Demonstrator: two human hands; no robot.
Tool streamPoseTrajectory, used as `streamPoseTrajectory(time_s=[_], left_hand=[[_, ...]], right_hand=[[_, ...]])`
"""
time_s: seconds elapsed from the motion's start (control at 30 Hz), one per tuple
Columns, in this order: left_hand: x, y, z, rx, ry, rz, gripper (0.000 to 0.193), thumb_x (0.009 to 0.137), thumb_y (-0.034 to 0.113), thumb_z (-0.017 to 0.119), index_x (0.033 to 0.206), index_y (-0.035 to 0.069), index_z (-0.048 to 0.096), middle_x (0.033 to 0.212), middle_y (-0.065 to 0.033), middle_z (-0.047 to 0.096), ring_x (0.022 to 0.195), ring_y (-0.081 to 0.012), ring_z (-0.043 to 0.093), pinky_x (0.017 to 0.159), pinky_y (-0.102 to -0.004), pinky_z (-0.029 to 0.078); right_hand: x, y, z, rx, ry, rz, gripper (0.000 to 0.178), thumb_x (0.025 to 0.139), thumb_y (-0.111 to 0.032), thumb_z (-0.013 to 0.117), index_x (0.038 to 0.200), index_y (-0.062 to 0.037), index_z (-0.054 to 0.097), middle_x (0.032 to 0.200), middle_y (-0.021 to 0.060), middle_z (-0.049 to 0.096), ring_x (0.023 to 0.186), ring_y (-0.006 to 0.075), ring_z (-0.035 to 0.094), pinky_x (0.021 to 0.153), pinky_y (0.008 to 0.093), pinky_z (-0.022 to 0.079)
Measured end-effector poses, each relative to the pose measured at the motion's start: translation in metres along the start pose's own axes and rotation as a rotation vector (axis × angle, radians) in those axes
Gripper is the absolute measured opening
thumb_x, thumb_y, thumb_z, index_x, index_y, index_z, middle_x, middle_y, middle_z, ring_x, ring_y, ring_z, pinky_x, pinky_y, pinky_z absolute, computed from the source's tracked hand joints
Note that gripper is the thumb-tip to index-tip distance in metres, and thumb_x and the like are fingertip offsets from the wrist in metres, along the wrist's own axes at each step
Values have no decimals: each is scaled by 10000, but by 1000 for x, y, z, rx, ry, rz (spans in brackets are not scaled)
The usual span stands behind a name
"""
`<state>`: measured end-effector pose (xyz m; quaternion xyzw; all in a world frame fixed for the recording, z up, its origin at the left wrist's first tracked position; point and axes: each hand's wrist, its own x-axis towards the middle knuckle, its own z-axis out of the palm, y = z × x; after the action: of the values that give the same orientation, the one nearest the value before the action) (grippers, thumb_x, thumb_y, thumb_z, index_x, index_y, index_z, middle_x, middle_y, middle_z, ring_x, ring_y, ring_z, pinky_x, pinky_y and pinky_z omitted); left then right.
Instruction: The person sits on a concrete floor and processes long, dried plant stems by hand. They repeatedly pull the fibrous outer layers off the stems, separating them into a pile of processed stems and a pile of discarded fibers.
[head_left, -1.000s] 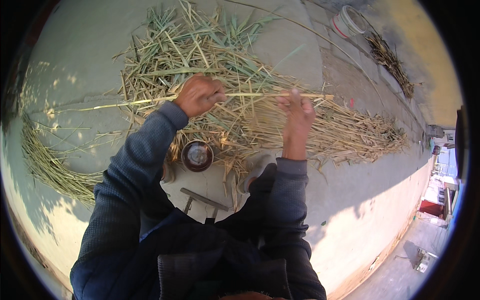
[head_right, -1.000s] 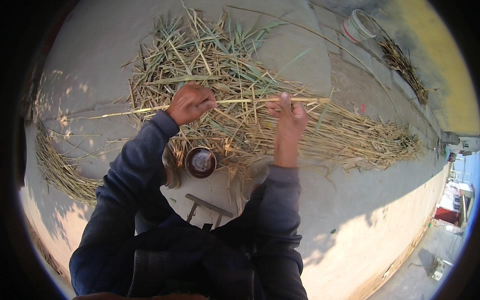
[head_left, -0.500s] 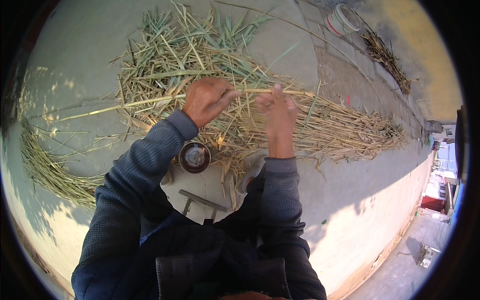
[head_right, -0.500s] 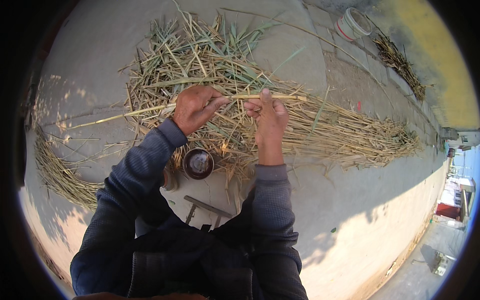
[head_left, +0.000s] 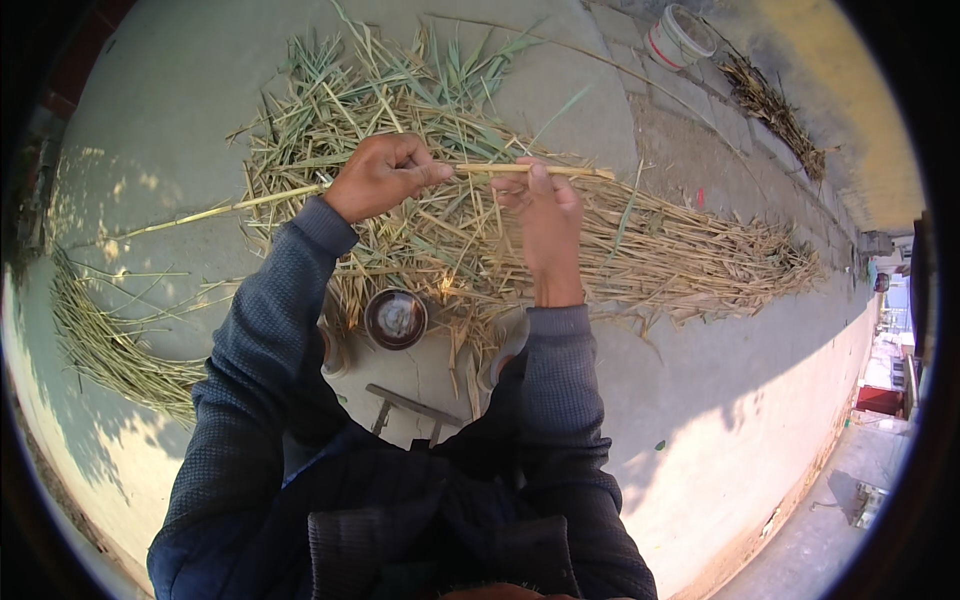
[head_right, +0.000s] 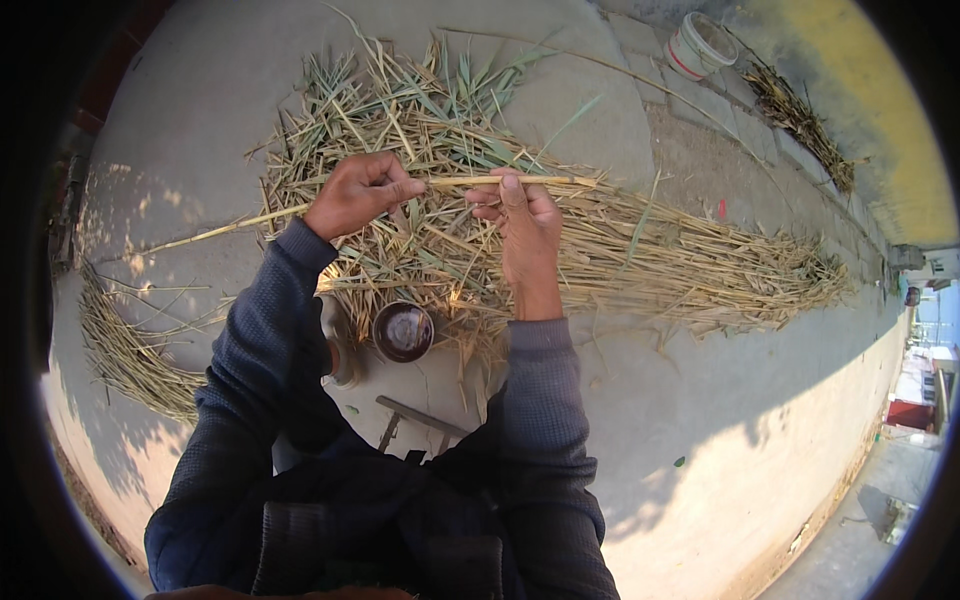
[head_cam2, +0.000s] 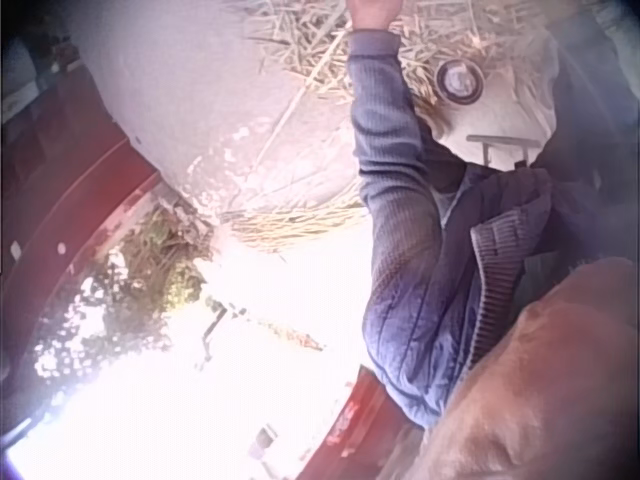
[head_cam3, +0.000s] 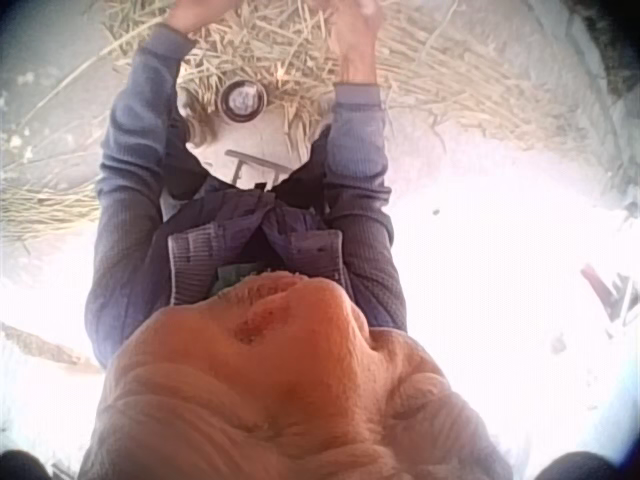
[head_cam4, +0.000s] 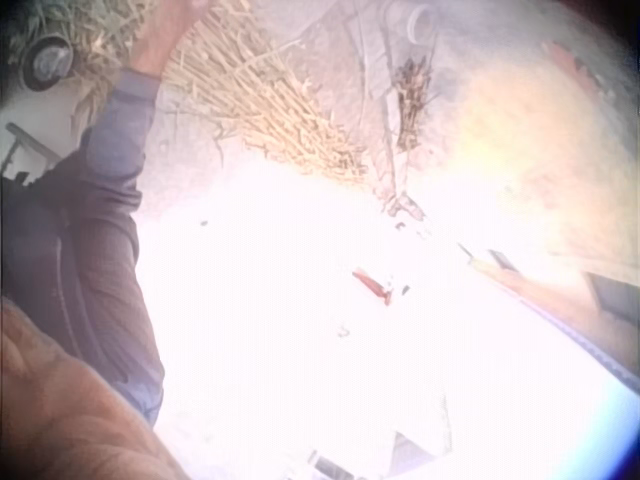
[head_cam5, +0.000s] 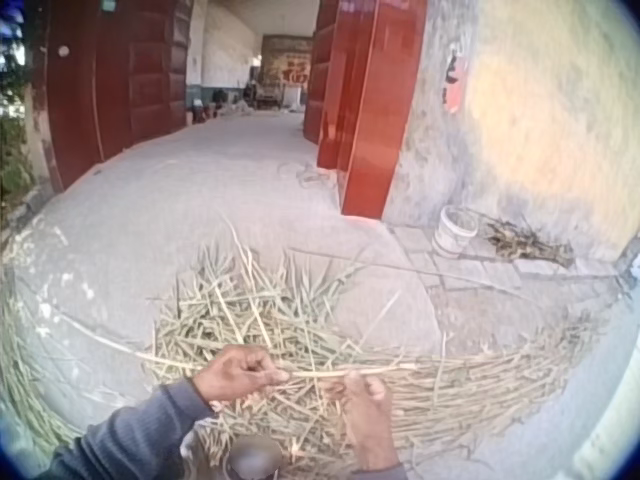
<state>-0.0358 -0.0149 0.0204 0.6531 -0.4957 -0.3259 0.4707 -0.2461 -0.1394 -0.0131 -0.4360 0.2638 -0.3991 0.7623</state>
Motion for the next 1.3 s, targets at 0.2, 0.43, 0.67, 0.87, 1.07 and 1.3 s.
streamPoseTrajectory(time_s=[0.2, 0.43, 0.67, 0.87, 1.07, 1.3], left_hand=[[-1, 2, -10, 71, -53, -35, 357, 931, 323, 770, 764, 26, 664, 614, -10, 579, 539, -76, 517, 482, -283, 411], [4, -6, -13, 26, -129, -56, 382, 934, 350, 762, 761, 26, 654, 602, -18, 588, 530, -92, 529, 477, -294, 412], [2, 0, 30, 434, 10, 286, 285, 871, 308, 792, 892, 43, 687, 714, -66, 637, 656, -200, 621, 643, -373, 448], [13, 5, 74, 669, 270, 636, 228, 847, 229, 782, 997, 78, 701, 797, -76, 662, 767, -273, 635, 724, -405, 447], [18, 15, 73, 395, 331, 597, 160, 855, 197, 800, 906, 74, 710, 793, -43, 682, 759, -202, 636, 714, -357, 470], [30, 7, 0, 182, 563, 379, 226, 889, 249, 777, 876, 43, 686, 730, -64, 687, 661, -197, 642, 655, -341, 508]], right_hand=[[4, -13, -21, 151, 185, -150, 272, 990, -248, 697, 1124, -16, 652, 998, 108, 724, 853, 157, 696, 695, 273, 562], [5, -19, -39, 93, 217, -195, 287, 975, -242, 715, 1154, -29, 643, 1036, 88, 717, 855, 127, 655, 747, 266, 536], [5, -20, -39, -232, 339, -184, 228, 979, -245, 713, 1033, -33, 650, 887, 77, 706, 748, 141, 663, 685, 276, 540], [-9, -7, -14, -140, 259, -96, 251, 965, -261, 735, 956, -38, 620, 772, 78, 692, 676, 147, 674, 612, 258, 539], [-14, -4, -13, -64, 229, -38, 253, 968, -251, 728, 968, -29, 608, 790, 81, 687, 688, 154, 674, 607, 263, 534], [-11, -5, -30, -109, 329, 11, 274, 963, -253, 733, 986, -8, 613, 812, 111, 699, 714, 173, 683, 617, 284, 550]])
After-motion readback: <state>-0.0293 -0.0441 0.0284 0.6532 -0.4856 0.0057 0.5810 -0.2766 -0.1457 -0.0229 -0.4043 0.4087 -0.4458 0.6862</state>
